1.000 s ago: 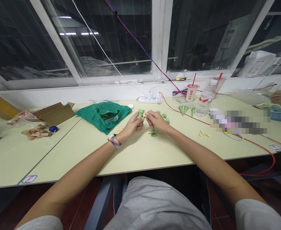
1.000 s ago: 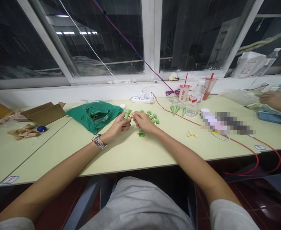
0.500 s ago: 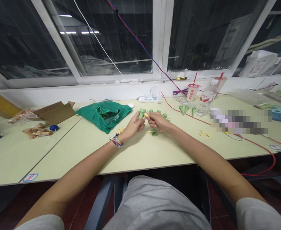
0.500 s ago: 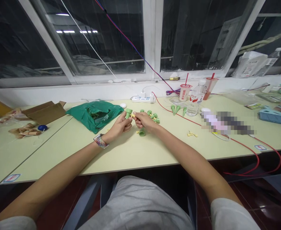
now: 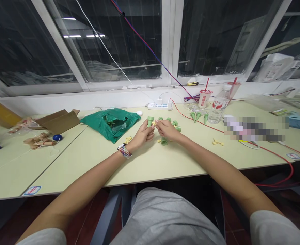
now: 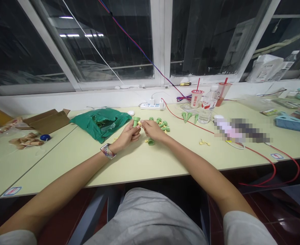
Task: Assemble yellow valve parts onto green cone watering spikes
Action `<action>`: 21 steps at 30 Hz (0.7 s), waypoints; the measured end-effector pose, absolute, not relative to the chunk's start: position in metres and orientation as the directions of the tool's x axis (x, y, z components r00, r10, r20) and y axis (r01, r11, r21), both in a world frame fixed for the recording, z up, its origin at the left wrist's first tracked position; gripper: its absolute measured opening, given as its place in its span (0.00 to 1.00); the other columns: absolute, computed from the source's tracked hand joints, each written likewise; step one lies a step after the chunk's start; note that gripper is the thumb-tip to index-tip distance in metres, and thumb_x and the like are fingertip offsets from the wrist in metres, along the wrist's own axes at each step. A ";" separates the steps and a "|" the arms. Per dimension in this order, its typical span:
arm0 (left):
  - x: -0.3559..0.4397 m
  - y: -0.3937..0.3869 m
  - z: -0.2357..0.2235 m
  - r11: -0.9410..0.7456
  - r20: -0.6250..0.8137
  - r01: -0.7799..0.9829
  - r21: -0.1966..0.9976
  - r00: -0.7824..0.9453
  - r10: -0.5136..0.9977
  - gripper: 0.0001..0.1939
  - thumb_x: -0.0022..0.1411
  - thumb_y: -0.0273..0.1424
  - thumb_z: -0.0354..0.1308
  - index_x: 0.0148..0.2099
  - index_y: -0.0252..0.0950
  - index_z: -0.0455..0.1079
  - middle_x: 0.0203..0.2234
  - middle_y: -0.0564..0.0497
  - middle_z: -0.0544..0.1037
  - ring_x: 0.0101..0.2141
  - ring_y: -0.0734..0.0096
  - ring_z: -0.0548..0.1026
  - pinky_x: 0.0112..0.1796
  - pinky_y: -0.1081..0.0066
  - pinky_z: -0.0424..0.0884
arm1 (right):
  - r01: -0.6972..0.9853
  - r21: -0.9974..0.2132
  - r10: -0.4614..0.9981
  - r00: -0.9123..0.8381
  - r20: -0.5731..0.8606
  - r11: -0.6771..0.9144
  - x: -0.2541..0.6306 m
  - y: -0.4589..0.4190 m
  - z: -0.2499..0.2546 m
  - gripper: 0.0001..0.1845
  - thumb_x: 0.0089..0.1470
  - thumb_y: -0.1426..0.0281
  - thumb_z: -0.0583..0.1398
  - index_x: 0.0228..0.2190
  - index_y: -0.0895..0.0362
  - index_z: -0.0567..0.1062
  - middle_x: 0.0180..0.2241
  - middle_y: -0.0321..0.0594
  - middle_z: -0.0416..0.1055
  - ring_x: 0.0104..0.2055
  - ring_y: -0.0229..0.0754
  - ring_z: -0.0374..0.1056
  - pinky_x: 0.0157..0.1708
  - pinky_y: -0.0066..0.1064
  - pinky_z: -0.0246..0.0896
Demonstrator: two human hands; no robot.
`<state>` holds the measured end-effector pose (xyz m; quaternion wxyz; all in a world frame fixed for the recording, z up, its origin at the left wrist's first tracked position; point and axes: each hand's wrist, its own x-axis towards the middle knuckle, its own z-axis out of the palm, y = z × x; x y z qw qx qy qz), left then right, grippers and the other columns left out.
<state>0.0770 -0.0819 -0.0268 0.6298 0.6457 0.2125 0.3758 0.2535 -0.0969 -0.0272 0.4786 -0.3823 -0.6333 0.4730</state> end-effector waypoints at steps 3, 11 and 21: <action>0.077 -0.082 -0.028 -0.124 0.218 -0.191 0.974 0.623 0.751 0.21 0.67 0.45 0.66 0.42 0.42 0.57 0.21 0.65 0.53 0.17 0.82 0.47 0.20 0.78 0.44 | -0.113 -0.981 0.937 -0.297 0.186 0.159 0.252 -0.096 -0.026 0.27 0.66 0.49 0.59 0.24 0.51 0.59 0.17 0.23 0.44 0.18 0.33 0.41 0.19 0.27 0.43; 0.077 -0.085 -0.030 -0.086 0.184 -0.188 0.978 0.607 0.773 0.23 0.65 0.46 0.67 0.41 0.41 0.56 0.20 0.65 0.52 0.17 0.82 0.47 0.20 0.78 0.44 | -0.213 -0.976 0.932 -0.360 0.040 -0.041 0.252 -0.098 -0.022 0.26 0.68 0.52 0.59 0.24 0.52 0.59 0.16 0.23 0.46 0.17 0.30 0.40 0.17 0.23 0.38; 0.077 -0.084 -0.032 -0.114 0.203 -0.180 0.977 0.620 0.758 0.23 0.65 0.48 0.67 0.42 0.41 0.57 0.20 0.65 0.53 0.17 0.82 0.47 0.20 0.78 0.44 | -0.227 -0.969 0.924 -0.383 0.002 -0.093 0.253 -0.098 -0.021 0.26 0.68 0.53 0.59 0.25 0.52 0.59 0.16 0.22 0.46 0.16 0.30 0.39 0.17 0.22 0.38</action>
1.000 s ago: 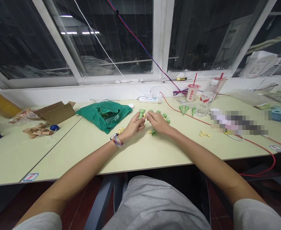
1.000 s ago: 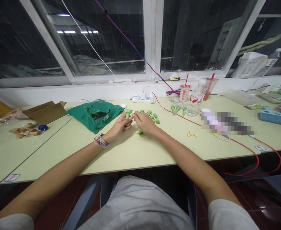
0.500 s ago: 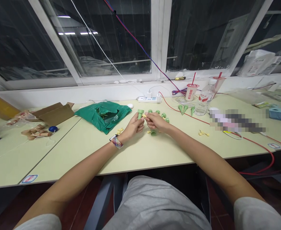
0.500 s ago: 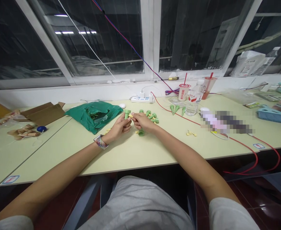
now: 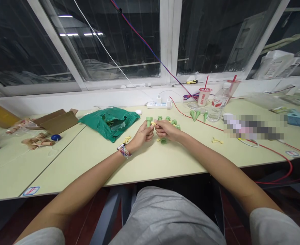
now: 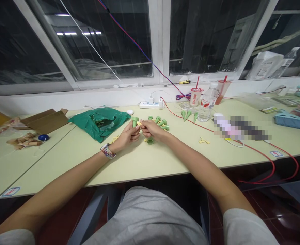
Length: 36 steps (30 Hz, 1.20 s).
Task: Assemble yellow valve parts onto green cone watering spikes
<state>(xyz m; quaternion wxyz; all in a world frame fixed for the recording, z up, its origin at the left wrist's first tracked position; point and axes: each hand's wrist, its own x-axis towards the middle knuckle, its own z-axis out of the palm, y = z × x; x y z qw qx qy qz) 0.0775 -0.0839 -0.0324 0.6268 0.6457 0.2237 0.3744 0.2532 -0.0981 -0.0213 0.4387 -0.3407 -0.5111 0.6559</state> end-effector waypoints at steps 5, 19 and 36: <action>0.077 -0.081 -0.034 -0.177 0.226 -0.140 0.974 0.596 0.770 0.20 0.67 0.47 0.65 0.43 0.41 0.60 0.21 0.64 0.56 0.18 0.80 0.51 0.20 0.77 0.49 | -0.164 -0.987 0.941 -0.332 0.063 0.008 0.256 -0.096 -0.021 0.24 0.66 0.53 0.60 0.24 0.53 0.63 0.15 0.24 0.49 0.16 0.31 0.44 0.17 0.23 0.44; 0.058 -0.065 -0.021 -0.561 0.501 0.057 0.826 0.380 0.777 0.19 0.72 0.43 0.55 0.43 0.35 0.81 0.43 0.43 0.80 0.46 0.61 0.75 0.49 0.64 0.71 | 0.296 -0.854 0.902 -0.188 0.388 0.429 0.271 -0.098 -0.021 0.16 0.65 0.57 0.59 0.30 0.53 0.70 0.23 0.29 0.68 0.20 0.34 0.63 0.25 0.28 0.58; 0.064 -0.068 -0.019 -0.444 0.352 0.060 0.894 0.520 0.778 0.19 0.58 0.43 0.73 0.42 0.35 0.76 0.35 0.47 0.80 0.37 0.66 0.77 0.42 0.66 0.72 | 0.337 -0.790 0.856 -0.278 0.435 0.511 0.267 -0.090 -0.036 0.17 0.68 0.61 0.53 0.32 0.54 0.74 0.28 0.34 0.72 0.32 0.39 0.68 0.36 0.30 0.60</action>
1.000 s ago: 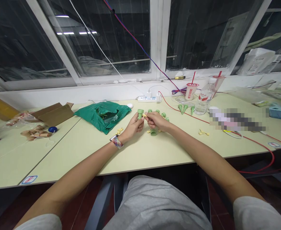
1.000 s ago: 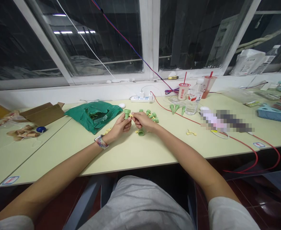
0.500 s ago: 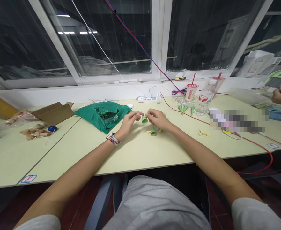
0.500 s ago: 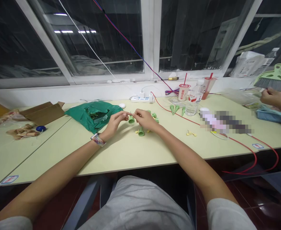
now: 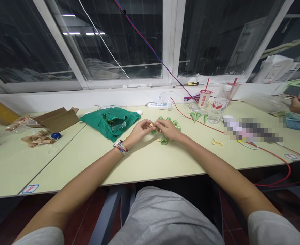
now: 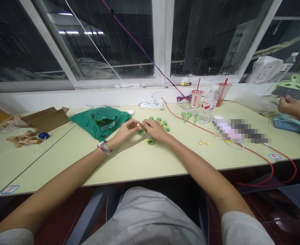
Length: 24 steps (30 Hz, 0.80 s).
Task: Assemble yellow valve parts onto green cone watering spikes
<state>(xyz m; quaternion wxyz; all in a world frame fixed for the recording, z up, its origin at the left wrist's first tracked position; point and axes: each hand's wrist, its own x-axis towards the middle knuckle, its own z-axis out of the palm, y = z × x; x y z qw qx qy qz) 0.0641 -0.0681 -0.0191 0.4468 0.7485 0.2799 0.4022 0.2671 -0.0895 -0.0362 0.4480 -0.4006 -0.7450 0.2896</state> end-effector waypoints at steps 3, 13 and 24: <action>0.063 -0.068 -0.017 -0.438 0.335 0.094 0.894 0.511 0.792 0.19 0.56 0.41 0.74 0.42 0.35 0.76 0.34 0.48 0.80 0.34 0.67 0.76 0.38 0.69 0.71 | 0.273 -0.829 0.865 -0.280 0.417 0.488 0.268 -0.087 -0.036 0.17 0.67 0.60 0.54 0.32 0.55 0.76 0.30 0.37 0.75 0.35 0.40 0.71 0.37 0.30 0.64; 0.047 -0.058 -0.016 -0.426 0.134 0.411 0.806 0.574 0.808 0.10 0.55 0.32 0.70 0.39 0.34 0.76 0.26 0.49 0.79 0.27 0.68 0.75 0.29 0.72 0.66 | 0.130 -0.880 0.879 0.082 0.470 0.458 0.306 -0.081 -0.019 0.25 0.61 0.46 0.61 0.31 0.56 0.77 0.25 0.38 0.74 0.27 0.38 0.70 0.29 0.28 0.67; 0.046 -0.057 -0.025 -0.593 0.245 0.441 0.674 0.624 0.742 0.05 0.60 0.32 0.64 0.33 0.37 0.80 0.27 0.48 0.80 0.27 0.67 0.73 0.29 0.72 0.64 | 0.204 -0.850 0.834 0.185 0.520 0.486 0.350 -0.090 -0.021 0.27 0.61 0.44 0.61 0.30 0.56 0.77 0.22 0.37 0.73 0.22 0.37 0.69 0.24 0.28 0.65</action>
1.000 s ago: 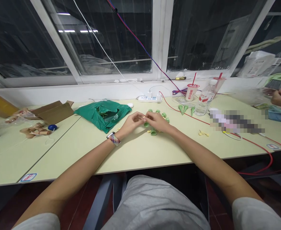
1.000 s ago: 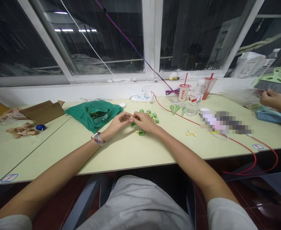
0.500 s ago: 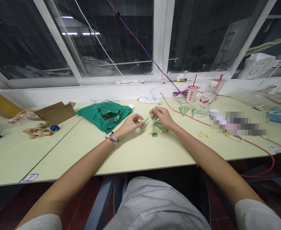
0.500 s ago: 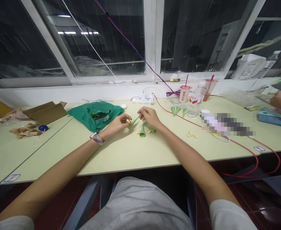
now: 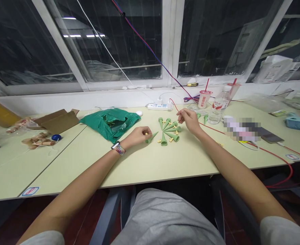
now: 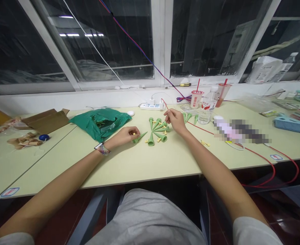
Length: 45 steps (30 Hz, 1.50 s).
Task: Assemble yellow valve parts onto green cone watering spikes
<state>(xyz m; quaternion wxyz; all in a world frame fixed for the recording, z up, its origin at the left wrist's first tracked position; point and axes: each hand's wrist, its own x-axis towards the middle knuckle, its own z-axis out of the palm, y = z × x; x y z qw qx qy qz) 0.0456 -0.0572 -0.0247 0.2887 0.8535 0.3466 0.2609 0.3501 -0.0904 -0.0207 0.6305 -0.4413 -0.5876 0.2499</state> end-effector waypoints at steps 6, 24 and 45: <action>0.044 -0.057 -0.022 -0.646 0.298 0.488 0.587 0.612 0.733 0.06 0.59 0.34 0.68 0.36 0.39 0.84 0.34 0.46 0.82 0.33 0.60 0.76 0.36 0.67 0.69 | 0.240 -0.836 0.828 0.166 0.536 0.493 0.348 -0.092 -0.021 0.26 0.63 0.47 0.60 0.30 0.56 0.77 0.22 0.36 0.73 0.22 0.36 0.69 0.25 0.27 0.66; 0.041 -0.058 -0.011 -0.670 0.152 0.456 0.586 0.750 0.643 0.20 0.62 0.33 0.57 0.53 0.37 0.81 0.52 0.45 0.82 0.51 0.57 0.78 0.49 0.64 0.74 | 0.302 -0.831 0.844 0.125 0.521 0.468 0.348 -0.092 -0.025 0.27 0.63 0.44 0.60 0.30 0.55 0.77 0.21 0.35 0.73 0.22 0.37 0.69 0.25 0.29 0.66; 0.044 -0.058 -0.012 -0.573 0.050 0.495 0.653 0.727 0.685 0.26 0.58 0.47 0.70 0.54 0.39 0.83 0.48 0.46 0.85 0.45 0.57 0.80 0.47 0.63 0.74 | 0.326 -0.838 0.868 0.093 0.488 0.437 0.346 -0.094 -0.024 0.21 0.63 0.51 0.59 0.30 0.55 0.77 0.22 0.35 0.73 0.22 0.37 0.69 0.27 0.29 0.66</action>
